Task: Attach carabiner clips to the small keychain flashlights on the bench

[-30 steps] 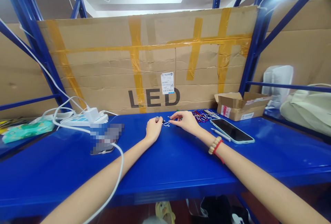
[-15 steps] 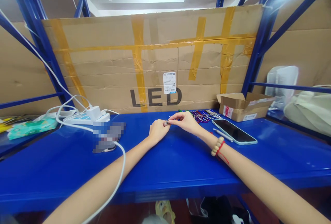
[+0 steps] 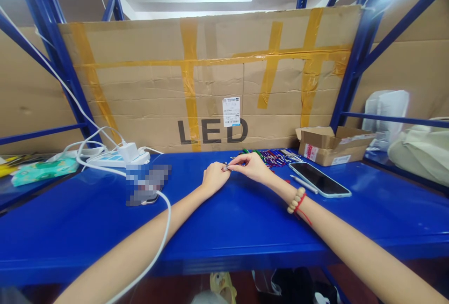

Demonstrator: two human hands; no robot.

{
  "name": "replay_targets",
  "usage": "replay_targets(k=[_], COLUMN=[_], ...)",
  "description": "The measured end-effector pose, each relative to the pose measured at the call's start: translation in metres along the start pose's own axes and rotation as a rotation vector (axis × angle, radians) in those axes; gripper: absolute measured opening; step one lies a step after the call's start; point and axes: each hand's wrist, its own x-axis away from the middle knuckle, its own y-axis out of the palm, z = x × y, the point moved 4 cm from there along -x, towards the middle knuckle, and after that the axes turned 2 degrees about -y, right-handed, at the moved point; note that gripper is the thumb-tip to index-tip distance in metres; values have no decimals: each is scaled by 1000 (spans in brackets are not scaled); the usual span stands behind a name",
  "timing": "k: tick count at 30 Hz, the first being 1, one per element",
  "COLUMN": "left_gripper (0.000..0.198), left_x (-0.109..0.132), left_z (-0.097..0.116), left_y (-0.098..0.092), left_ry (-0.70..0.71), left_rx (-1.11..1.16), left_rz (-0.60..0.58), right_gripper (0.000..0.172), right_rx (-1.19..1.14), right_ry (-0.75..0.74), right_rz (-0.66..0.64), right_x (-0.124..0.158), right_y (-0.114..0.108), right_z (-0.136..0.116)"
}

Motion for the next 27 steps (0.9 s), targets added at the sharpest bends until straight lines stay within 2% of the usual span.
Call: replay_targets(k=[4, 7, 9, 13, 16, 19, 24, 27], left_gripper=[31, 28, 28, 28, 27, 26, 29, 29], left_x=[3, 6, 7, 9, 11, 13, 15, 15], left_z=[4, 8, 9, 12, 12, 12, 14, 15], left_y=[-1, 1, 1, 2, 1, 0, -2, -4], left_ry=[105, 213, 253, 292, 302, 285, 298, 278], left_rx=[-139, -239, -284, -372, -402, -380, -348, -317], left_rz=[-16, -68, -88, -128, -144, -130, -110, -102], right_gripper=[17, 11, 15, 23, 24, 28, 44, 49], right_rx=[221, 450, 600, 740, 645, 420, -6, -114], right_ry=[-87, -216, -287, -322, -310, -266, 55, 150], right_rz=[-50, -196, -303, -435, -443, -417, -412, -413], right_x=[4, 10, 15, 22, 24, 24, 20, 17], right_y=[-5, -3, 0, 8, 12, 15, 20, 21], right_z=[-6, -15, -20, -25, -23, -18, -3, 1])
